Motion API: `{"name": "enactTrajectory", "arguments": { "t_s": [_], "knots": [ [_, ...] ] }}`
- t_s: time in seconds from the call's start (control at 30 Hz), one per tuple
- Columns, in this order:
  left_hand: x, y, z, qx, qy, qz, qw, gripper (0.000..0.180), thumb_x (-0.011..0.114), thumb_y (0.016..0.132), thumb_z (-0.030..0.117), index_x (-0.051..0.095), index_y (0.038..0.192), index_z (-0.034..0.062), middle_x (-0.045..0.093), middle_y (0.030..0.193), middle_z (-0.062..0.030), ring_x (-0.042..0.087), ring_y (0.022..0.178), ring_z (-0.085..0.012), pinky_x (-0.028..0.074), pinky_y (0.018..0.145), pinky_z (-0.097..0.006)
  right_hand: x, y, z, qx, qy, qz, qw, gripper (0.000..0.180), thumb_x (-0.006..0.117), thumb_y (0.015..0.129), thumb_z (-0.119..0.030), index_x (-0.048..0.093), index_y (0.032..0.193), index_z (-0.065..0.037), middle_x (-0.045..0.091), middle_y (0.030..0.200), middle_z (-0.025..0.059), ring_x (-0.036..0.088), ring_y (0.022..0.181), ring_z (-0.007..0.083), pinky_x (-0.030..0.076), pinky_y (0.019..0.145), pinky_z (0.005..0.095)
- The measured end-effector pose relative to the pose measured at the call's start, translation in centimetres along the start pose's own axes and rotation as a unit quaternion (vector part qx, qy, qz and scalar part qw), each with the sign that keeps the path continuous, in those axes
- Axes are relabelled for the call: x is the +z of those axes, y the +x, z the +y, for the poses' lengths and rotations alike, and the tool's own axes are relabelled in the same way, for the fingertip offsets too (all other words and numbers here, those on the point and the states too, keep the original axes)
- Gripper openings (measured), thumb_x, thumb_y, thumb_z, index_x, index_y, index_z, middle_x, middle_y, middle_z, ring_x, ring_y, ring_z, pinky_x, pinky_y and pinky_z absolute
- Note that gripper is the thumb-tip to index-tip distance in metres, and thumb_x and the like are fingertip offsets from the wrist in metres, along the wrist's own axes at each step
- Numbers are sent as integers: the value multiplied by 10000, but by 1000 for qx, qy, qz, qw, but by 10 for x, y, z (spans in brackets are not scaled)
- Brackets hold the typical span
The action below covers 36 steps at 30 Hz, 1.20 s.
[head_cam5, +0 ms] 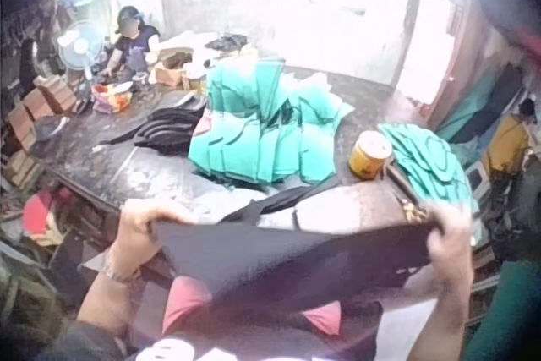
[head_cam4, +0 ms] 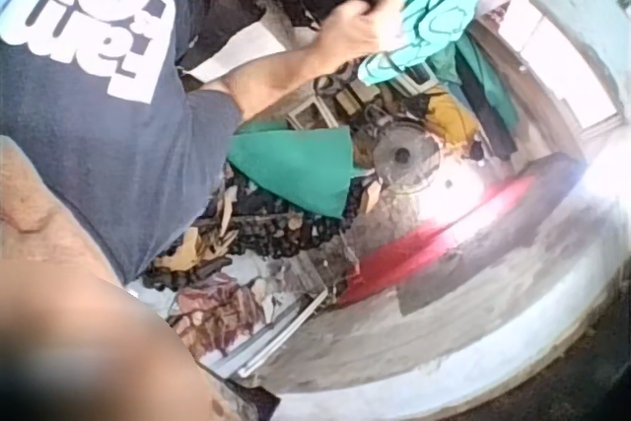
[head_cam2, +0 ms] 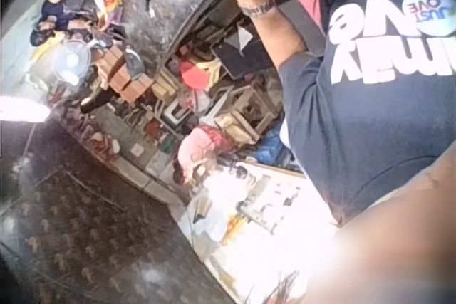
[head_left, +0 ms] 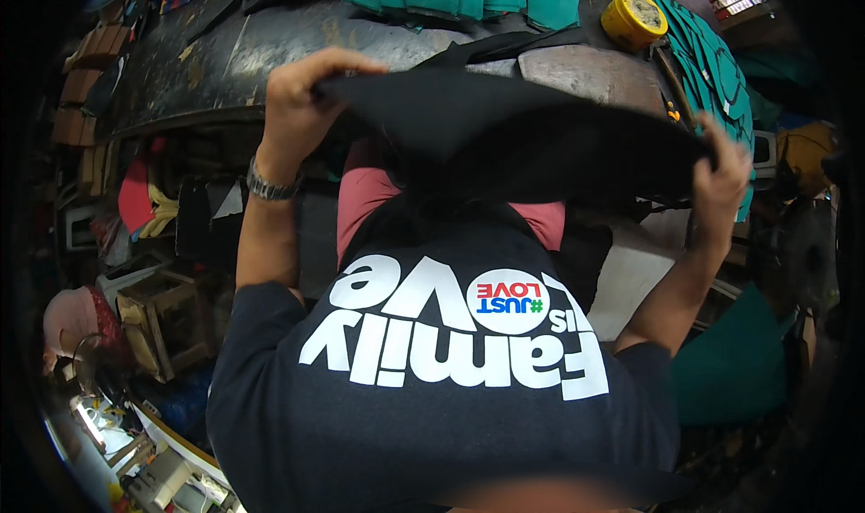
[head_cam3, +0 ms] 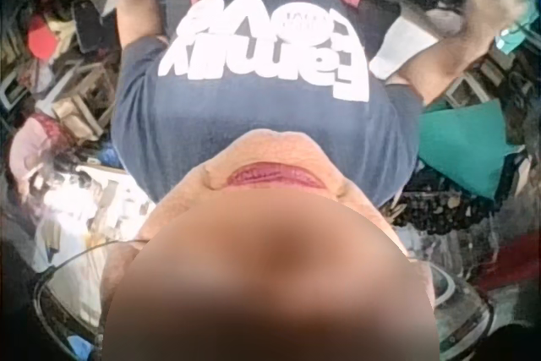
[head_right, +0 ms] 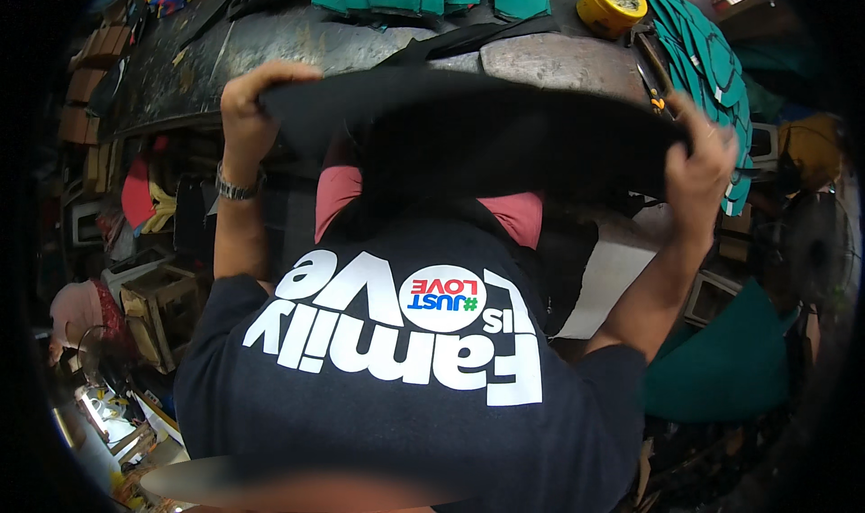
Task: The person rubs a black material on a stone block, then uses scissors to cut a larger black sheet into smaller pieces. The person also moves aside a stack of green cut pieces to access the workspace.
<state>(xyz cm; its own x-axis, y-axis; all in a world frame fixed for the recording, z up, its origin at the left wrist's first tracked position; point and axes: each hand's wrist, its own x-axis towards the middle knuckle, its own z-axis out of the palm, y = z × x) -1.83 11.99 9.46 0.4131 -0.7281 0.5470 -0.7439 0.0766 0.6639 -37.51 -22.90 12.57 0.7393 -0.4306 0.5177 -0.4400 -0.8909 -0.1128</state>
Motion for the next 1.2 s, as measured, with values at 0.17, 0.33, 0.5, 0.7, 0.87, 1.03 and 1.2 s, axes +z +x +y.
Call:
{"name": "enactTrajectory", "arguments": {
  "t_s": [0.17, 0.33, 0.5, 0.7, 0.87, 1.03, 1.2],
  "knots": [
    [42, 44, -27, -177, -315, 63, 930, 208, 744, 938, 129, 743, 1098, -4, 751, 984, -43, 682, 837, -89, 563, 717, -252, 12, 152, 39, -86, -301, 206, 927, 591, 614, 794, -106, 659, 1360, -272, 705, 1164, 74, 622, 1169, 213, 399, 1107, 472],
    [67, 42, -66, -318, -377, 142, 858, 280, 721, 966, 204, 718, 1117, -31, 741, 997, -76, 687, 834, -109, 554, 735, -245, 91, 249, 8, -71, -242, 260, 932, 638, 582, 752, -96, 594, 1385, -171, 645, 1252, 140, 535, 1219, 375, 378, 1048, 543],
    [69, 16, -84, -355, -374, 169, 840, 311, 710, 977, 238, 701, 1121, -37, 733, 1025, -84, 686, 857, -120, 555, 759, -256, 158, 230, -51, -134, 145, 282, 939, 658, 767, 812, -126, 553, 1434, -129, 649, 1208, 125, 593, 1138, 285, 457, 1013, 423],
    [56, 7, -83, -361, -369, 119, 848, 278, 779, 912, 161, 707, 1101, -29, 734, 981, -92, 690, 805, -126, 569, 718, -261, 144, 92, -113, 49, 393, 54, 917, 994, 868, 784, -225, 290, 1586, -130, 627, 935, 77, 573, 687, 123, 509, 662, 264],
    [61, 14, -78, -359, -414, 72, 833, 306, 804, 871, 105, 680, 1114, -33, 735, 992, -107, 715, 825, -157, 593, 746, -280, 118, -6, -137, 206, 428, -161, 865, 1201, 883, 757, -204, 75, 1645, -164, 611, 987, 120, 584, 774, 167, 526, 748, 316],
    [79, 25, -75, -362, -452, 64, 813, 301, 803, 871, 108, 677, 1107, -28, 730, 998, -118, 718, 818, -167, 595, 745, -291, 134, -26, -146, 182, 362, -76, 911, 1057, 802, 779, -33, 184, 1632, -127, 590, 1115, 147, 570, 827, 176, 522, 804, 318],
    [67, 16, -72, -372, -432, 65, 819, 336, 805, 864, 105, 659, 1130, -42, 726, 1009, -127, 719, 828, -175, 601, 756, -295, 140, -18, -146, 202, 338, -14, 919, 990, 791, 784, -25, 255, 1611, -112, 579, 1204, 180, 519, 684, 139, 521, 704, 290]
  ]
}}
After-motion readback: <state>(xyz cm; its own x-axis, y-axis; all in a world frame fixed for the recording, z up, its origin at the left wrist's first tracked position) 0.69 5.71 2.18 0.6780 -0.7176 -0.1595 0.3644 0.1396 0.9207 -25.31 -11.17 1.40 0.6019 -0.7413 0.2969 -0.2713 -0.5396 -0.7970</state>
